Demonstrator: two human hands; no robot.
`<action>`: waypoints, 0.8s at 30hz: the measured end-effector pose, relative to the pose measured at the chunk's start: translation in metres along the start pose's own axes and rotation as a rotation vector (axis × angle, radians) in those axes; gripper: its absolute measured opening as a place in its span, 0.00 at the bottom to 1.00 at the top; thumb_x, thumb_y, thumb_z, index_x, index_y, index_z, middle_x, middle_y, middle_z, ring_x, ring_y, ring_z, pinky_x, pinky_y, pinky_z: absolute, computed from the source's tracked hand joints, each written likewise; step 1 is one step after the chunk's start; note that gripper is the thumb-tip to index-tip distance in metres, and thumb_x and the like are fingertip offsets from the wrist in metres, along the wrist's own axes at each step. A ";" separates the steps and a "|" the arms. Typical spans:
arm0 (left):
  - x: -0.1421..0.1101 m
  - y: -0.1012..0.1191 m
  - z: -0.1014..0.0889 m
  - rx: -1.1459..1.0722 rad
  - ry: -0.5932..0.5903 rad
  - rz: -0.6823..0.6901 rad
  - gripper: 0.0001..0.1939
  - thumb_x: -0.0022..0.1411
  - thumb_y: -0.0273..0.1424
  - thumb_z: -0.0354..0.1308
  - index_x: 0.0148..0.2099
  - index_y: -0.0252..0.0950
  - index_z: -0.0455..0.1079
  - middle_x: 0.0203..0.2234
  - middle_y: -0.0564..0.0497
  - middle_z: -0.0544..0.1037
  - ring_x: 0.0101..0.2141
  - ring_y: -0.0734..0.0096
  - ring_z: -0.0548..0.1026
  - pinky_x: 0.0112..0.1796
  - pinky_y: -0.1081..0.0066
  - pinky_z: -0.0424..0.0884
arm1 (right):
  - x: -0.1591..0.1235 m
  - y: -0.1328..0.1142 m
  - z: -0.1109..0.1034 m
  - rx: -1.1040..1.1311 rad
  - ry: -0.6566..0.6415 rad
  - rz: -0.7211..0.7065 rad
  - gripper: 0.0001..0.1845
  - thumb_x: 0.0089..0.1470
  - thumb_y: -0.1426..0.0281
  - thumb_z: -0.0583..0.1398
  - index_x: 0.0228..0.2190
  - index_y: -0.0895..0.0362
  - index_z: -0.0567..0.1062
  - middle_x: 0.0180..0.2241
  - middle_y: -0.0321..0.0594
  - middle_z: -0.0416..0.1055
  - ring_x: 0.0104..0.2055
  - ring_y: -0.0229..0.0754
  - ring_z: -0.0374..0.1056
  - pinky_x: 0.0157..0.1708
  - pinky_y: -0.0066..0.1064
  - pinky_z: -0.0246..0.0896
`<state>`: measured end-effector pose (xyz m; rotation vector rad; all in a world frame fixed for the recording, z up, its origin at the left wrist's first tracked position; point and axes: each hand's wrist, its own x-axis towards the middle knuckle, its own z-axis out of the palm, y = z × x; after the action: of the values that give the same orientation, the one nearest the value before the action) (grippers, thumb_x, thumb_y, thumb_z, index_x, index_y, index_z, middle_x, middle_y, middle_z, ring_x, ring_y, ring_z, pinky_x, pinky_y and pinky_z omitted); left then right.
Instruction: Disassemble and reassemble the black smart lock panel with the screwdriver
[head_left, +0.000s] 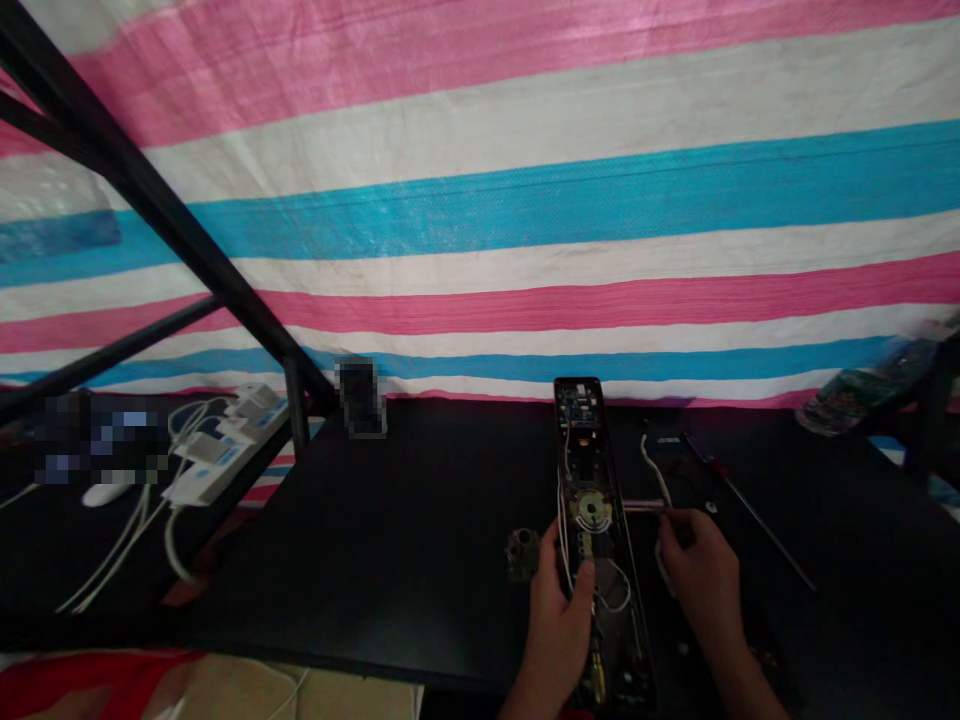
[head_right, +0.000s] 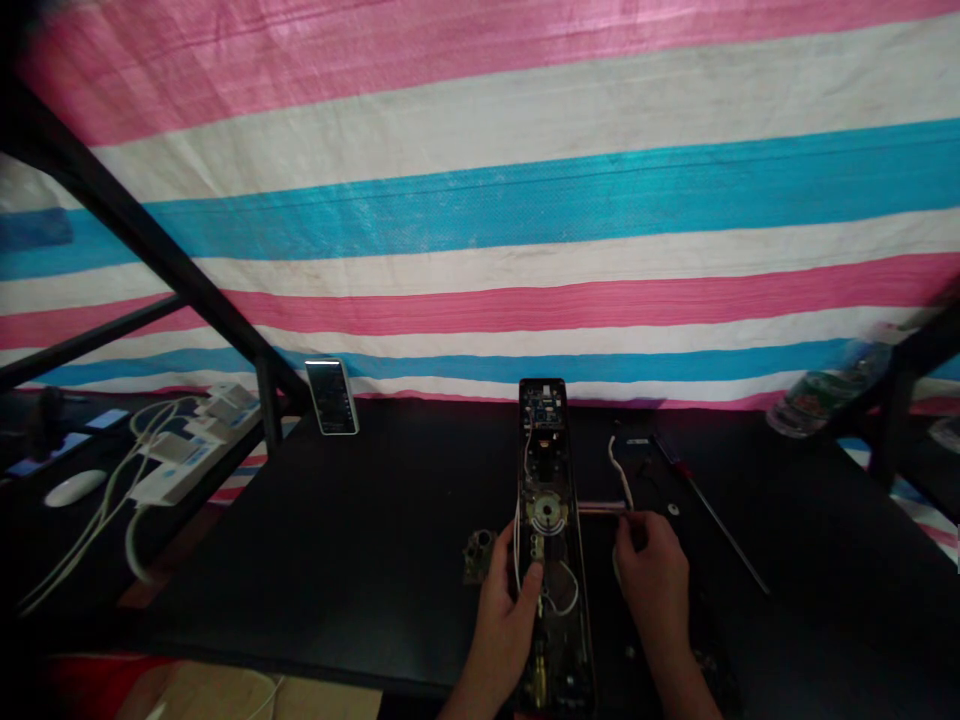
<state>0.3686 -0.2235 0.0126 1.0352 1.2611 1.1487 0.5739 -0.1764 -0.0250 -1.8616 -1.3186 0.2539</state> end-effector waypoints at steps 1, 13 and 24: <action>0.000 0.000 0.000 0.000 0.001 -0.001 0.30 0.69 0.43 0.57 0.67 0.36 0.62 0.62 0.38 0.73 0.62 0.53 0.70 0.63 0.58 0.62 | 0.000 0.000 0.000 0.005 -0.002 0.004 0.24 0.58 0.48 0.55 0.31 0.55 0.74 0.31 0.49 0.76 0.33 0.51 0.72 0.36 0.40 0.63; 0.002 -0.003 0.001 -0.012 0.017 0.024 0.29 0.69 0.43 0.57 0.67 0.37 0.63 0.60 0.40 0.75 0.60 0.55 0.72 0.62 0.59 0.62 | -0.001 -0.003 -0.003 -0.013 0.000 0.023 0.24 0.58 0.48 0.55 0.30 0.55 0.76 0.29 0.48 0.77 0.30 0.50 0.72 0.33 0.39 0.61; 0.001 -0.005 0.000 -0.032 0.000 0.013 0.30 0.69 0.43 0.57 0.68 0.37 0.62 0.60 0.39 0.74 0.60 0.54 0.72 0.62 0.57 0.63 | -0.001 -0.007 -0.005 -0.044 0.046 -0.040 0.36 0.59 0.38 0.50 0.31 0.57 0.76 0.31 0.50 0.77 0.32 0.51 0.72 0.35 0.40 0.63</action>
<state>0.3691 -0.2235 0.0080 1.0212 1.2337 1.1752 0.5715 -0.1789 -0.0166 -1.8649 -1.3381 0.1620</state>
